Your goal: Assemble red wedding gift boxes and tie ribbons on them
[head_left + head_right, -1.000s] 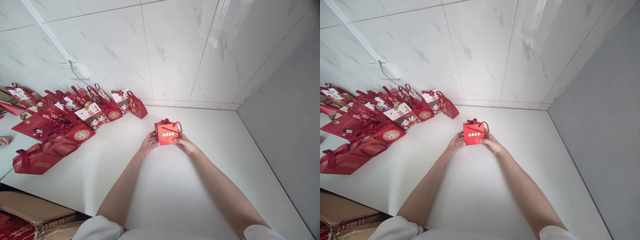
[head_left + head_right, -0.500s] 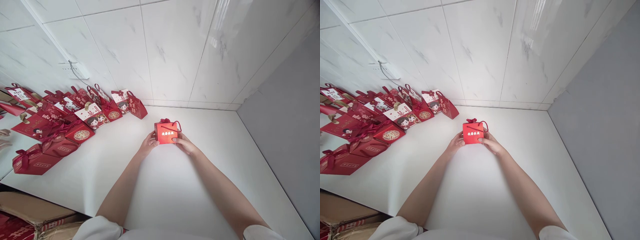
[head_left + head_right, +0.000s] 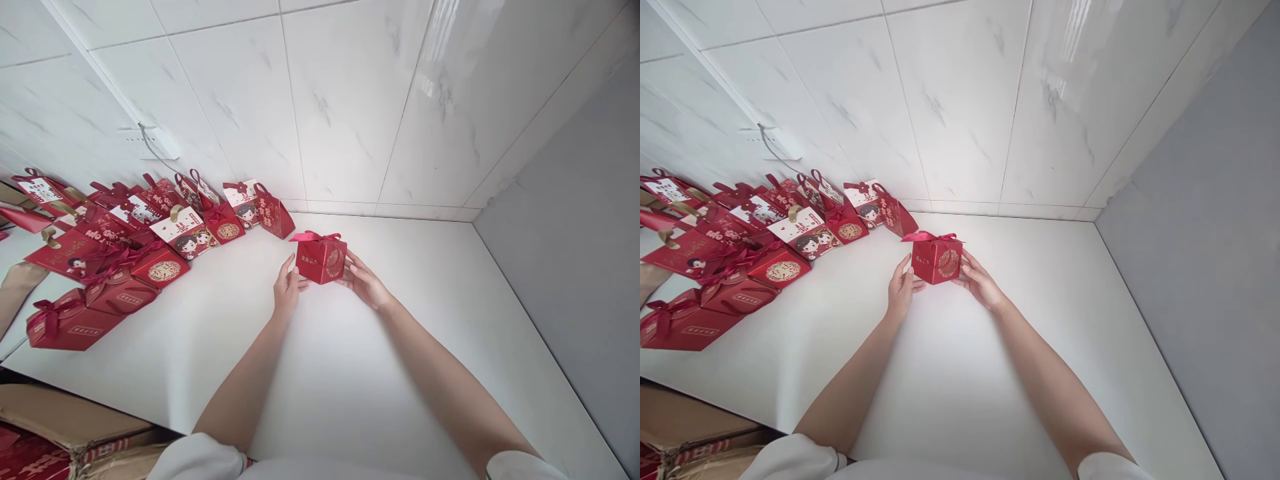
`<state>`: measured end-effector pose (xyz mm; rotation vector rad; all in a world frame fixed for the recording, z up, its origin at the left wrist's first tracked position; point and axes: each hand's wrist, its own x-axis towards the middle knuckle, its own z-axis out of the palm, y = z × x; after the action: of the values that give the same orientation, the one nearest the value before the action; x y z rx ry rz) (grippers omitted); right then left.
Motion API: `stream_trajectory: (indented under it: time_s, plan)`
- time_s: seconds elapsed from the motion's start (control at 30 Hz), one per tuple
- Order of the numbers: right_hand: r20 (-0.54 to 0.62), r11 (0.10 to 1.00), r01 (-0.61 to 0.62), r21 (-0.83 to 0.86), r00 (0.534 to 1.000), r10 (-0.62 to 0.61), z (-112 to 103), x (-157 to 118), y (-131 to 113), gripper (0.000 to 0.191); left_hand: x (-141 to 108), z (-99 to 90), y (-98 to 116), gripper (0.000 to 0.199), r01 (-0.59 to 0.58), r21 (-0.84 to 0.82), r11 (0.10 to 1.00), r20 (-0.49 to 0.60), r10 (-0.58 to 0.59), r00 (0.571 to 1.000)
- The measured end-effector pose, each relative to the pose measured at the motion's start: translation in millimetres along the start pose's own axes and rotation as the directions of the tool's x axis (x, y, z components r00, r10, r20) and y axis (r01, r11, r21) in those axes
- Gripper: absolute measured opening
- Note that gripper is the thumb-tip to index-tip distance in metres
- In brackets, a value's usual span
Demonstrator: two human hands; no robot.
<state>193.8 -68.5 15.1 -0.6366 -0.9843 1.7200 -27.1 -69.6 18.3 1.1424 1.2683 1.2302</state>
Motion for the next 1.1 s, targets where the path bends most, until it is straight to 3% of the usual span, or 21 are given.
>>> stream_trajectory:
  time_s: [0.07, 0.13, 0.2, 0.27, 0.33, 0.5, 0.67, 0.83, 1.1]
  plan:
    - [0.028, 0.999, 0.022, -0.031, 0.999, -0.021, 3, -1, -2, 0.055, 1, -1.6, 0, 0.065, -0.019, -0.016, 1.0, 0.05, 0.02, 0.999]
    - [0.055, 0.997, 0.051, -0.049, 0.997, -0.048, 7, -3, -3, 0.052, 0, -0.9, 1, 0.07, -0.074, -0.051, 0.996, 0.172, 0.082, 0.982]
    - [0.061, 0.997, 0.064, -0.048, 0.996, -0.061, 8, -4, -4, 0.05, -3, 2.1, 3, 0.091, -0.151, -0.081, 0.985, 0.291, 0.168, 0.942]
    - [0.045, 0.998, 0.053, -0.043, 0.998, -0.051, 8, -5, -4, 0.047, -6, 5.7, 2, 0.112, -0.22, -0.069, 0.973, 0.34, 0.23, 0.912]
    - [0.016, 0.998, 0.042, -0.048, 0.999, -0.041, 7, -5, -3, 0.044, -7, 7.7, 0, 0.113, -0.226, -0.04, 0.973, 0.335, 0.226, 0.915]
    - [0.02, 0.989, 0.101, -0.112, 0.995, -0.099, 8, -4, -1, 0.054, 3, 1.5, -6, 0.093, -0.046, -0.103, 0.994, 0.291, 0.075, 0.954]
    - [0.054, 0.961, 0.143, -0.237, 0.99, -0.134, 10, -3, 1, 0.061, 10, -4.0, -5, 0.079, 0.087, -0.065, 0.994, 0.222, -0.071, 0.972]
    - [0.027, 0.966, 0.114, -0.233, 0.993, -0.111, 2, 0, 7, 0.062, 8, -0.7, -3, 0.075, 0.065, -0.045, 0.997, 0.203, -0.054, 0.978]
    - [-0.01, 0.977, 0.085, -0.198, 0.996, -0.088, 0, 1, 8, 0.06, 12, -5.2, -7, 0.071, 0.052, -0.087, 0.995, 0.314, -0.022, 0.949]
